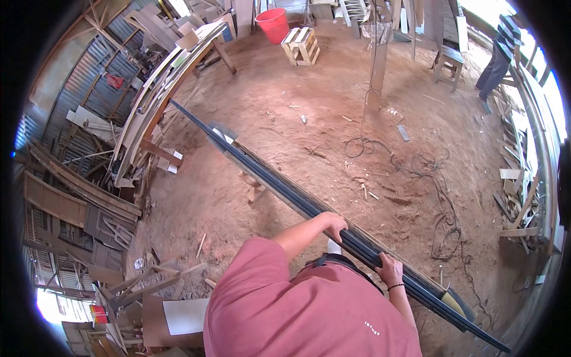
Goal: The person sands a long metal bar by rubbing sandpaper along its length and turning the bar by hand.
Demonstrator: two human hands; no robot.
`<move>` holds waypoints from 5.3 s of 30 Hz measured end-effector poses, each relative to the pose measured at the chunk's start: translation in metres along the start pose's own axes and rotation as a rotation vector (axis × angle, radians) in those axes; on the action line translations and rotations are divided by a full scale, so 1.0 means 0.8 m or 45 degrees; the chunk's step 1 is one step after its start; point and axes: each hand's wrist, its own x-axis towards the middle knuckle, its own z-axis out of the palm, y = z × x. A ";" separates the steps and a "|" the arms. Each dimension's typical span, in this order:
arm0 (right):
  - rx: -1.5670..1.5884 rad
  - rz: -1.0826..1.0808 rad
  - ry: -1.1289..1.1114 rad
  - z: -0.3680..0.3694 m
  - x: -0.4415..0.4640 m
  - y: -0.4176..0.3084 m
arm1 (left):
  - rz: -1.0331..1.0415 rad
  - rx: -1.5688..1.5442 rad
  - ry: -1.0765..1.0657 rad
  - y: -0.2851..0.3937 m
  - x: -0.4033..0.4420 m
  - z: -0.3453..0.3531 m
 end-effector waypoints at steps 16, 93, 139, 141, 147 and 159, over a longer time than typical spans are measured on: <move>0.050 -0.042 0.195 -0.032 -0.006 -0.021 | -0.039 0.006 -0.108 0.007 -0.008 -0.011; 0.923 2.240 1.878 0.203 -1.191 0.534 | 1.134 0.867 0.416 1.335 0.717 0.195; -0.001 1.067 1.171 -0.289 -1.198 1.231 | 0.403 0.127 -0.092 1.626 0.903 0.168; 0.040 0.835 1.070 -0.274 -1.162 1.186 | 0.345 0.090 0.007 1.606 0.902 0.181; -0.249 0.683 0.828 -0.300 -1.231 1.231 | 0.339 0.050 0.119 1.618 0.894 0.181; -0.226 0.473 0.964 -0.279 -1.215 1.220 | 0.286 0.107 0.164 1.627 0.892 0.181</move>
